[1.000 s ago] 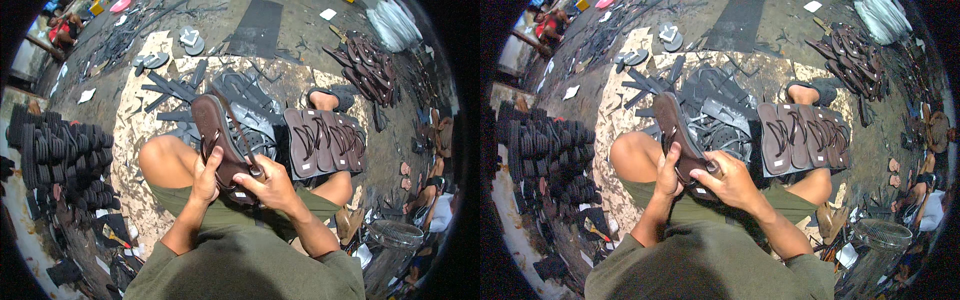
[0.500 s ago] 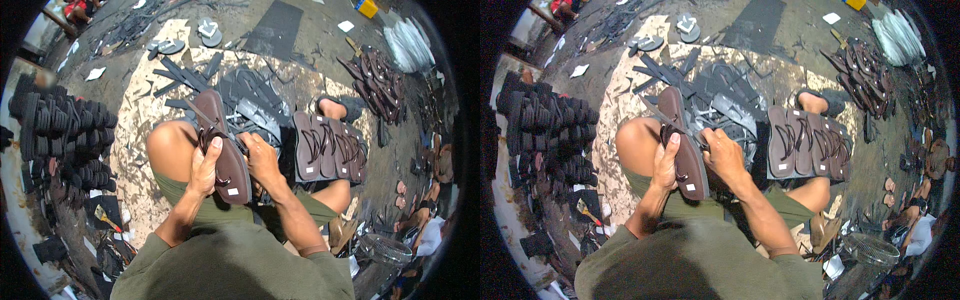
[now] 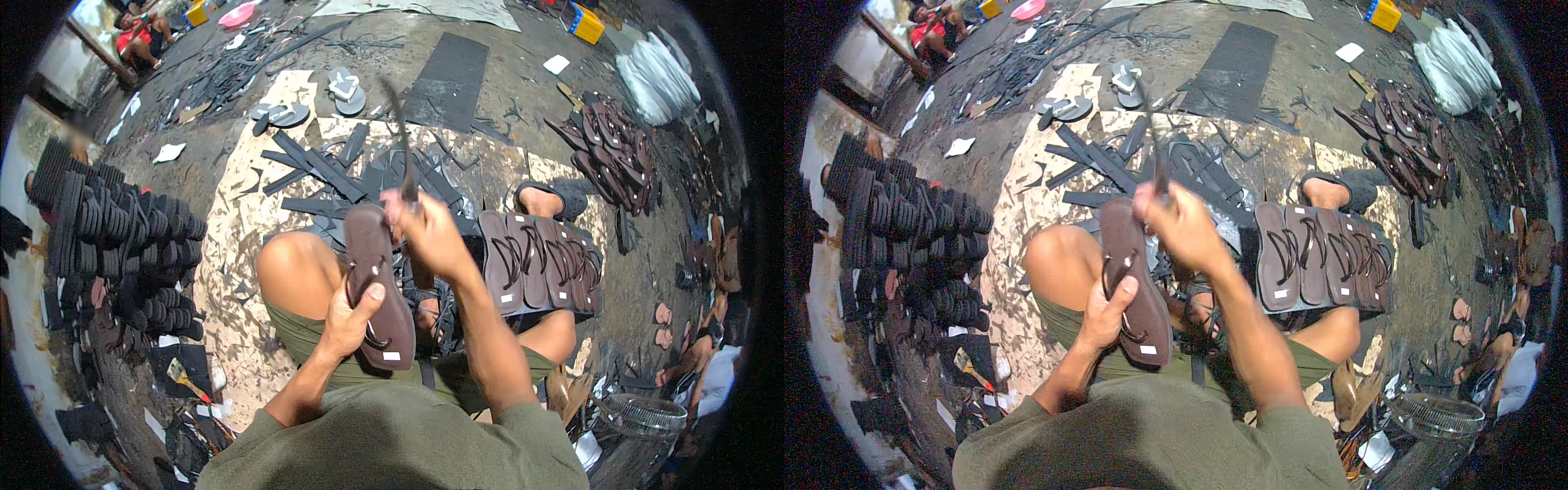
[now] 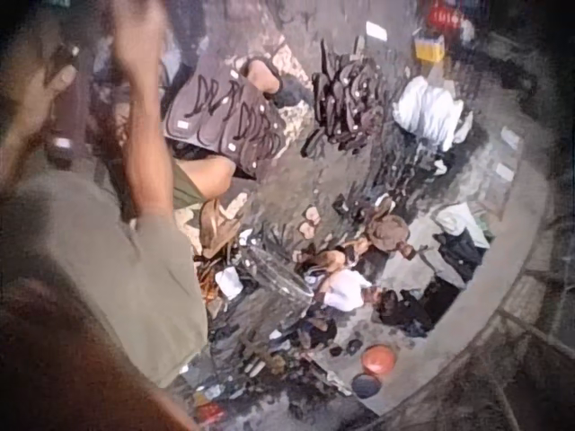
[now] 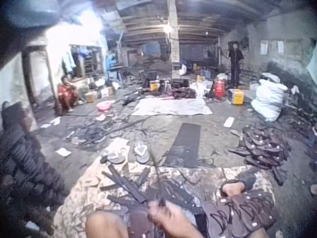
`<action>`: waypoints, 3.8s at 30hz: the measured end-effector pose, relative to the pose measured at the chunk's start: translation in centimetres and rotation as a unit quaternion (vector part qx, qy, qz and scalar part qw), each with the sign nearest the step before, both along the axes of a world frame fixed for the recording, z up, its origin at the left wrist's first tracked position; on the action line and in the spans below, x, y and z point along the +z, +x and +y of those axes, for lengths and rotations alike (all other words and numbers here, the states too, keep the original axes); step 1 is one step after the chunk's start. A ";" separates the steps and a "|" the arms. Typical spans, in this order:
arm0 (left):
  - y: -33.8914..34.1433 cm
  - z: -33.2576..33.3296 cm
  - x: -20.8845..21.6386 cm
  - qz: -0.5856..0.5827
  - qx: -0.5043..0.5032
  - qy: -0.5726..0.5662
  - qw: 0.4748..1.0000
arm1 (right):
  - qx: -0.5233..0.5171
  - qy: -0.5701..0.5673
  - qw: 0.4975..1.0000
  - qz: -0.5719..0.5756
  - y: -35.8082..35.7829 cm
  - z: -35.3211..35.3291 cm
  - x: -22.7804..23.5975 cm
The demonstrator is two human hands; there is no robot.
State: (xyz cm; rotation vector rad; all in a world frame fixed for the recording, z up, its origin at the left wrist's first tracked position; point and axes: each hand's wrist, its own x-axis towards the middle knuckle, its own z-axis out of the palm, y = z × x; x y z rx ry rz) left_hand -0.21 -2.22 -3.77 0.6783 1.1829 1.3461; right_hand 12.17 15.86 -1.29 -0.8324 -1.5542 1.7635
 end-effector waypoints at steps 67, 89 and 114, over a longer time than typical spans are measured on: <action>2.8 4.9 0.5 -0.046 0.153 0.050 0.986 | -0.091 0.298 0.933 -0.182 7.7 -10.2 0.0; 7.9 9.7 -6.1 -0.077 -0.057 -0.106 0.990 | -0.327 -0.212 0.910 0.143 15.6 4.6 -1.2; 14.5 15.8 -6.8 -0.146 -0.133 -0.211 0.957 | -0.304 0.061 0.852 -0.421 20.7 -21.1 -4.1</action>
